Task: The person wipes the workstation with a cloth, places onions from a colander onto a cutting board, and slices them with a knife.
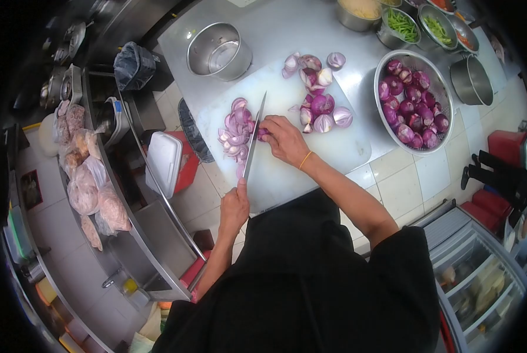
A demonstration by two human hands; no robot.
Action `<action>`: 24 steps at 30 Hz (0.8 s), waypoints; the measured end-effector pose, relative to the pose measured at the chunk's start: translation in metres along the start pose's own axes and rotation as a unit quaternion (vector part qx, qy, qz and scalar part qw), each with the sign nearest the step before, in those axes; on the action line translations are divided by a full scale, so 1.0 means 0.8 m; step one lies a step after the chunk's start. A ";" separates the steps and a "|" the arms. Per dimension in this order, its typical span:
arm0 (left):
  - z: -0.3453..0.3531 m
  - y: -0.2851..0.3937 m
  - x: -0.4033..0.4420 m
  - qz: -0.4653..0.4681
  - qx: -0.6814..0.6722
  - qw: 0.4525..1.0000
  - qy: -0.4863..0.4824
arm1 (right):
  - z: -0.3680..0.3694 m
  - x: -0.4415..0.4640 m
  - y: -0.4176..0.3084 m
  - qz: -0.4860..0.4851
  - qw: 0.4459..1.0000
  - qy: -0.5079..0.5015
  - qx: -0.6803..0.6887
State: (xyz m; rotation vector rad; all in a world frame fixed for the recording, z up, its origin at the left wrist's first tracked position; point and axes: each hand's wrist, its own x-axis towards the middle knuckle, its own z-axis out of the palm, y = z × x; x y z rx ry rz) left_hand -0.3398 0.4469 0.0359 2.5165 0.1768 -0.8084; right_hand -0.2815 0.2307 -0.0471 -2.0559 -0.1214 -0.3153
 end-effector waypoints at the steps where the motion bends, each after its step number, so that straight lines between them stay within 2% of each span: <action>1: -0.004 0.006 0.002 0.005 -0.004 1.000 0.000 | -0.003 0.003 0.002 0.004 1.000 -0.005 0.000; 4: -0.020 0.015 -0.033 -0.034 -0.010 0.999 -0.018 | -0.001 0.001 0.003 -0.004 1.000 0.013 -0.003; 7: -0.001 -0.012 -0.039 -0.034 0.013 0.999 -0.012 | 0.001 0.000 0.002 -0.006 1.000 0.028 0.005; 10: 0.018 -0.011 0.002 0.013 0.025 1.000 0.001 | 0.002 0.000 0.002 -0.018 0.999 0.033 -0.004; 14: -0.007 0.018 -0.001 -0.007 -0.014 1.000 -0.002 | -0.002 0.003 0.003 -0.004 1.000 0.024 0.006; 19: -0.001 -0.002 -0.038 -0.030 0.005 0.999 -0.014 | 0.002 -0.001 0.003 -0.014 0.999 0.043 0.009; 22: 0.020 -0.009 -0.005 0.012 0.017 1.000 0.006 | 0.004 -0.002 0.005 -0.019 0.999 0.047 0.004; 24: 0.011 0.002 0.008 -0.006 0.009 1.000 0.000 | 0.001 0.000 0.001 0.004 0.999 0.031 0.019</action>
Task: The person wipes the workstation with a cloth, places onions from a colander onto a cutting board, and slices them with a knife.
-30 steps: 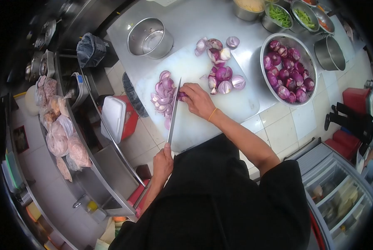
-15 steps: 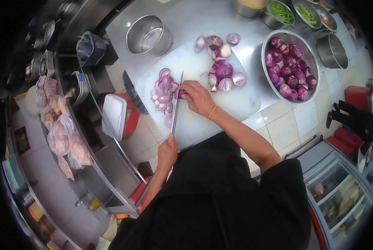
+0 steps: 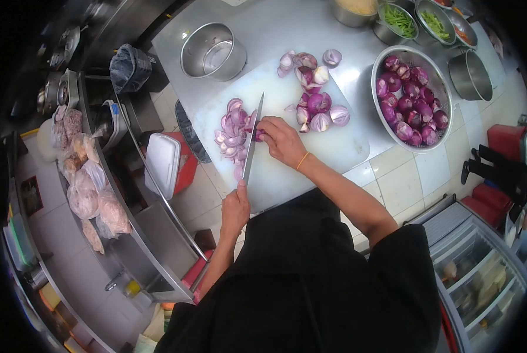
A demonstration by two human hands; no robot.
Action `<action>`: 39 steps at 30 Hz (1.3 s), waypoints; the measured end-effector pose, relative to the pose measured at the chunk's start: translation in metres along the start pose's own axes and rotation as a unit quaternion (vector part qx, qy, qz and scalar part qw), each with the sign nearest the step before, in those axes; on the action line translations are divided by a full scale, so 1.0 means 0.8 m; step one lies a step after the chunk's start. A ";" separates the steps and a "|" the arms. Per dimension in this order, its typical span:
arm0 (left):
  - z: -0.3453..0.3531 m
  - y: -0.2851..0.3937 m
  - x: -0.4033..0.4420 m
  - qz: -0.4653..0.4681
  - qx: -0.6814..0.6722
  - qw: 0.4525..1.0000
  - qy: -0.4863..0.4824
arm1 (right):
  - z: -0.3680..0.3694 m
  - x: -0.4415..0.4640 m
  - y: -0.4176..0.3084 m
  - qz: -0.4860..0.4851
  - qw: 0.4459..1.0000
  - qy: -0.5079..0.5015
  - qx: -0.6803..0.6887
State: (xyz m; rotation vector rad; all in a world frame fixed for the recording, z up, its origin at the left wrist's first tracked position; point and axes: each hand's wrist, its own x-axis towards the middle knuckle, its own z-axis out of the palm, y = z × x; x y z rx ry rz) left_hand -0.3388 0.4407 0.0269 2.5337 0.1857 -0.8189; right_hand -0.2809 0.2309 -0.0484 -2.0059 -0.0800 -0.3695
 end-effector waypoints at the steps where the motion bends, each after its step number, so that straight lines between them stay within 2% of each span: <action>1: -0.005 0.007 -0.001 -0.010 -0.005 1.000 -0.005 | -0.003 -0.001 -0.003 0.013 1.000 -0.009 0.006; 4: -0.017 0.009 -0.029 -0.016 -0.029 0.999 -0.006 | 0.004 -0.004 0.008 -0.026 0.999 0.024 -0.008; 7: -0.015 -0.005 -0.050 -0.010 0.009 1.000 -0.016 | 0.003 -0.006 0.006 -0.013 1.000 0.021 -0.001; 10: 0.015 -0.016 -0.023 0.029 0.036 0.999 -0.001 | 0.004 -0.006 0.006 -0.023 0.999 0.032 0.003; 13: 0.001 0.011 -0.001 0.000 -0.012 1.000 0.000 | 0.002 -0.006 0.002 0.002 1.000 0.016 0.008; 17: -0.015 0.013 -0.030 -0.019 -0.044 0.999 -0.011 | 0.005 -0.011 0.009 -0.013 0.999 0.032 -0.004; 20: -0.006 0.001 -0.045 -0.013 -0.022 1.000 0.001 | 0.006 -0.010 0.008 -0.011 0.999 0.038 -0.002; 23: 0.023 -0.014 -0.014 0.033 0.018 0.999 0.024 | 0.006 -0.009 0.007 -0.009 0.999 0.038 0.002; 29: -0.010 0.015 -0.018 -0.011 -0.054 0.998 -0.006 | 0.004 -0.009 0.006 0.000 0.999 0.044 -0.002; 31: -0.012 0.010 -0.040 -0.009 -0.031 0.999 -0.011 | 0.007 -0.011 0.007 -0.001 0.998 0.055 0.001; 35: 0.010 -0.010 -0.038 0.055 0.011 0.998 0.005 | 0.007 -0.014 0.010 0.008 0.998 0.056 0.010; 39: 0.008 0.007 0.000 0.022 -0.015 1.000 0.007 | 0.011 -0.014 0.010 0.007 0.999 0.049 0.007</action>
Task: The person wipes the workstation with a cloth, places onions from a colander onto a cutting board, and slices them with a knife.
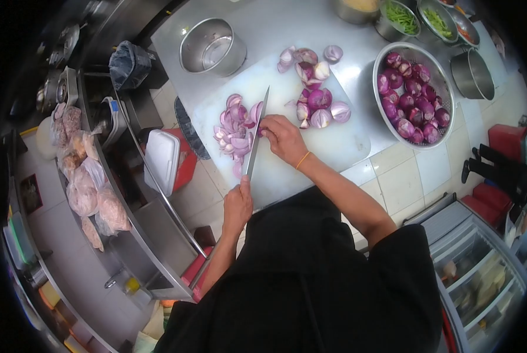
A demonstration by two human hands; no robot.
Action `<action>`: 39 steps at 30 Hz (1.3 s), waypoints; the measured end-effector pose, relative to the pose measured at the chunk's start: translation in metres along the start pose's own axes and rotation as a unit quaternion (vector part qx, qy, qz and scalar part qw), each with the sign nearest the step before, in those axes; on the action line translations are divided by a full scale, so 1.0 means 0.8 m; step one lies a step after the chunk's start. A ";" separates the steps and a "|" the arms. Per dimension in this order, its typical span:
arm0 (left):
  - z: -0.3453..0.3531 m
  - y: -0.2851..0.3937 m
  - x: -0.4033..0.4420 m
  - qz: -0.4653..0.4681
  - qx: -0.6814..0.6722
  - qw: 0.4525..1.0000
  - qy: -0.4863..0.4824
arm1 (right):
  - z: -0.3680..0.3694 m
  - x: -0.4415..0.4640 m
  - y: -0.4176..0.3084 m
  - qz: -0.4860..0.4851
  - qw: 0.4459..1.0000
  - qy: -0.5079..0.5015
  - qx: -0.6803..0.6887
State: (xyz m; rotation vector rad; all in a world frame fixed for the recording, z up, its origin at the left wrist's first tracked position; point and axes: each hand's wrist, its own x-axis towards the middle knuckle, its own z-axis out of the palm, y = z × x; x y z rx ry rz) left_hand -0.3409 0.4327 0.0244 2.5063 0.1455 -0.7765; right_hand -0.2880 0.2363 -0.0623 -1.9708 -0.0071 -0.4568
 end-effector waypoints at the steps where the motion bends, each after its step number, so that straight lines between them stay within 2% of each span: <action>1: -0.004 0.004 -0.003 0.001 -0.006 1.000 -0.002 | -0.002 0.001 -0.001 0.006 1.000 -0.002 0.001; 5: -0.018 0.004 -0.028 -0.034 -0.030 0.999 -0.018 | -0.002 -0.003 -0.005 -0.004 1.000 0.010 -0.006; 10: -0.016 -0.016 -0.041 -0.030 0.000 0.999 -0.029 | -0.003 0.001 0.005 -0.007 1.000 -0.008 0.001; 13: -0.014 -0.030 -0.039 -0.046 -0.012 0.998 -0.037 | -0.008 0.001 0.000 0.040 0.997 -0.020 0.064; 16: -0.015 -0.034 -0.036 -0.065 -0.025 0.997 -0.040 | -0.018 0.007 -0.008 -0.049 0.995 -0.073 -0.049; 19: -0.017 -0.032 -0.034 -0.082 -0.041 0.995 -0.046 | -0.014 0.008 -0.013 -0.060 0.990 -0.095 -0.091; 22: -0.018 -0.037 -0.032 -0.078 -0.040 0.995 -0.054 | -0.014 0.013 -0.020 -0.011 0.987 -0.122 -0.108; 27: -0.028 -0.054 -0.025 -0.082 -0.051 0.990 -0.101 | -0.009 0.018 -0.021 -0.018 0.991 -0.096 -0.089; 30: -0.026 -0.070 -0.022 -0.123 -0.080 0.980 -0.132 | -0.002 0.019 -0.017 -0.041 0.994 -0.071 -0.073; 31: -0.025 -0.073 -0.023 -0.121 -0.088 0.980 -0.133 | 0.000 0.018 -0.017 -0.049 0.995 -0.063 -0.068; 34: -0.025 -0.071 -0.021 -0.116 -0.105 0.978 -0.137 | 0.003 0.022 -0.020 0.013 0.996 -0.063 -0.057; 37: -0.029 -0.072 -0.021 -0.102 -0.082 0.983 -0.128 | 0.003 0.028 -0.016 -0.032 0.993 -0.058 -0.095; 39: -0.031 -0.068 -0.024 -0.097 -0.089 0.985 -0.115 | -0.004 0.030 -0.018 0.000 0.988 -0.102 -0.117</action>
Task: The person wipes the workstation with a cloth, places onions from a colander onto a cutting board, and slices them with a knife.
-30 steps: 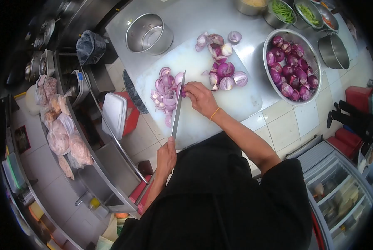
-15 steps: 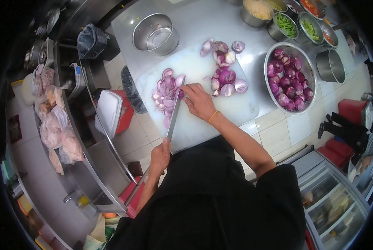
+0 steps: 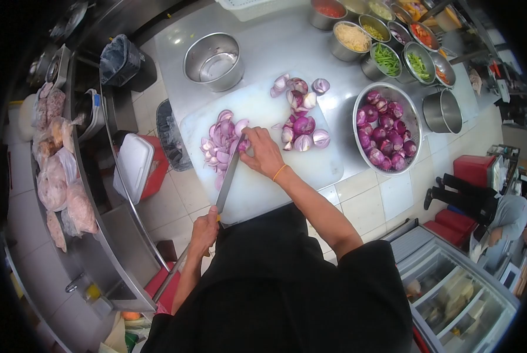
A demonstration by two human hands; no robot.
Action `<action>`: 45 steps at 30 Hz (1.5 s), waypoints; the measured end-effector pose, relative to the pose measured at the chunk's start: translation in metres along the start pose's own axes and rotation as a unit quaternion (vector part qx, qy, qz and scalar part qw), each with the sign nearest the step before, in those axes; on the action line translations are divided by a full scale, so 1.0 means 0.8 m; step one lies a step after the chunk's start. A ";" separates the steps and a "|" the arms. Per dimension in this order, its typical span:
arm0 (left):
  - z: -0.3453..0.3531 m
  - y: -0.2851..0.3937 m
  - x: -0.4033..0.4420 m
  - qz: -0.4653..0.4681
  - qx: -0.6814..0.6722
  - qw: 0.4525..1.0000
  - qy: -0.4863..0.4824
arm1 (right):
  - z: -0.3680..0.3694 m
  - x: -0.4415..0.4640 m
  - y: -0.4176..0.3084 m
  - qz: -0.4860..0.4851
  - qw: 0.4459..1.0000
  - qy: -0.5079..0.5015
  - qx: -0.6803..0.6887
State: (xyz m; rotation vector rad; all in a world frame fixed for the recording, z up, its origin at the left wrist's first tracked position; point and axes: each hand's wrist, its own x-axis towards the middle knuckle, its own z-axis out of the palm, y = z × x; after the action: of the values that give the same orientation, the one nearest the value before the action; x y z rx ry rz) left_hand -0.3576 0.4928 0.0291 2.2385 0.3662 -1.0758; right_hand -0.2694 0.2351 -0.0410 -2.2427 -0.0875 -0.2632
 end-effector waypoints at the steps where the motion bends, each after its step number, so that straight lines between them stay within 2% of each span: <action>1: -0.001 0.002 -0.001 0.002 -0.004 1.000 0.007 | -0.003 0.000 -0.002 0.014 1.000 -0.024 -0.008; 4: 0.000 0.002 0.006 0.028 0.014 0.999 0.011 | 0.002 -0.012 0.002 0.010 1.000 0.005 -0.029; 7: 0.003 0.014 0.006 0.043 0.013 0.998 0.043 | 0.007 -0.024 -0.003 0.057 0.997 0.040 -0.043; 13: 0.011 0.009 0.017 0.047 0.027 0.996 0.066 | 0.033 -0.027 -0.007 0.074 0.990 0.119 0.012; 16: 0.009 0.007 0.017 0.051 0.019 0.997 0.058 | 0.017 -0.027 -0.019 0.108 0.991 0.068 0.043; 19: 0.011 0.001 0.018 0.048 0.019 0.997 0.061 | -0.010 -0.026 -0.037 0.121 0.986 0.083 0.084; 22: 0.012 0.000 0.013 0.044 0.027 0.997 0.058 | -0.011 -0.031 -0.012 0.058 0.987 0.068 0.133; 25: 0.011 0.005 0.006 0.038 0.017 0.998 0.051 | -0.004 -0.033 0.006 0.038 0.986 0.029 0.161; 28: 0.015 0.003 0.008 0.049 0.004 0.997 0.061 | 0.012 -0.026 0.007 0.009 0.983 0.052 0.175; 31: 0.016 0.009 0.004 0.047 -0.002 0.996 0.076 | 0.020 -0.019 0.005 0.021 0.978 0.055 0.202; 37: 0.009 0.028 -0.021 0.052 0.026 0.995 0.076 | 0.016 -0.017 0.014 -0.037 0.990 0.053 0.125; 45: 0.008 0.008 -0.044 0.046 0.057 0.995 0.073 | 0.019 -0.017 0.014 -0.038 0.988 0.064 0.135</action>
State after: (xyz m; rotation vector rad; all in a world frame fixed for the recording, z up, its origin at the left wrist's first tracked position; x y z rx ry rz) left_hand -0.3803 0.4843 0.0562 2.4193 0.2651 -0.9088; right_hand -0.2788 0.2398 -0.0618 -1.9503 -0.1313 -0.4106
